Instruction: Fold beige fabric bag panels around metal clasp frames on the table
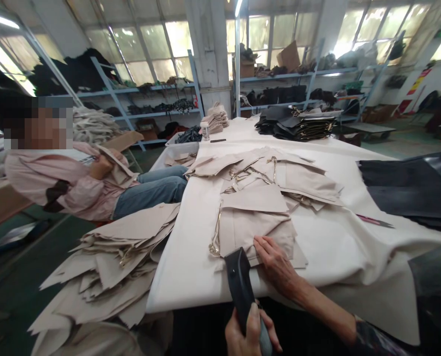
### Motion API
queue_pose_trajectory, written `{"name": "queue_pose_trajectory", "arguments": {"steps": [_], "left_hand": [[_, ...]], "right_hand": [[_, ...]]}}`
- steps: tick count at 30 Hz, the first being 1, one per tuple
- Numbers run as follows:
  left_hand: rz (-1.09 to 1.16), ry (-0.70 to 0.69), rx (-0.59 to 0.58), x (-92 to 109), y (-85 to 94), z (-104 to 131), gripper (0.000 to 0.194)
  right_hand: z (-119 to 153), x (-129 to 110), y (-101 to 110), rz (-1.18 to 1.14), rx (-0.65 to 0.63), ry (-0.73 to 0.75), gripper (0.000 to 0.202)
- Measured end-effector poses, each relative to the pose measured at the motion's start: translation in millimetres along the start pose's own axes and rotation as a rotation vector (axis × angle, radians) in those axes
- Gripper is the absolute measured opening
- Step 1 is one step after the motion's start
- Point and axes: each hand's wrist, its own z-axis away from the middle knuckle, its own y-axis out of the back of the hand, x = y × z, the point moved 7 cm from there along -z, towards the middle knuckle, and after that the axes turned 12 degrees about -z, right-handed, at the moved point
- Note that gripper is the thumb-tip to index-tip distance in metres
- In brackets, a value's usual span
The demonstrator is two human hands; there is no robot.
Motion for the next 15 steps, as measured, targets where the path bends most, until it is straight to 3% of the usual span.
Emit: {"name": "queue_pose_trajectory", "arguments": {"steps": [5, 8, 15], "left_hand": [[-0.081, -0.094, 0.141, 24.5, 28.4, -5.5, 0.043], [-0.034, -0.110, 0.181, 28.6, 36.8, 0.5, 0.043], [-0.034, -0.044, 0.087, 9.1, 6.3, 12.0, 0.049]], "right_hand": [[-0.3, 1.9, -1.9, -0.045, 0.050, -0.029, 0.052], [-0.8, 3.8, -2.2, -0.067, 0.044, -0.049, 0.053], [-2.7, 2.3, -2.3, -0.055, 0.014, -0.064, 0.046]]}}
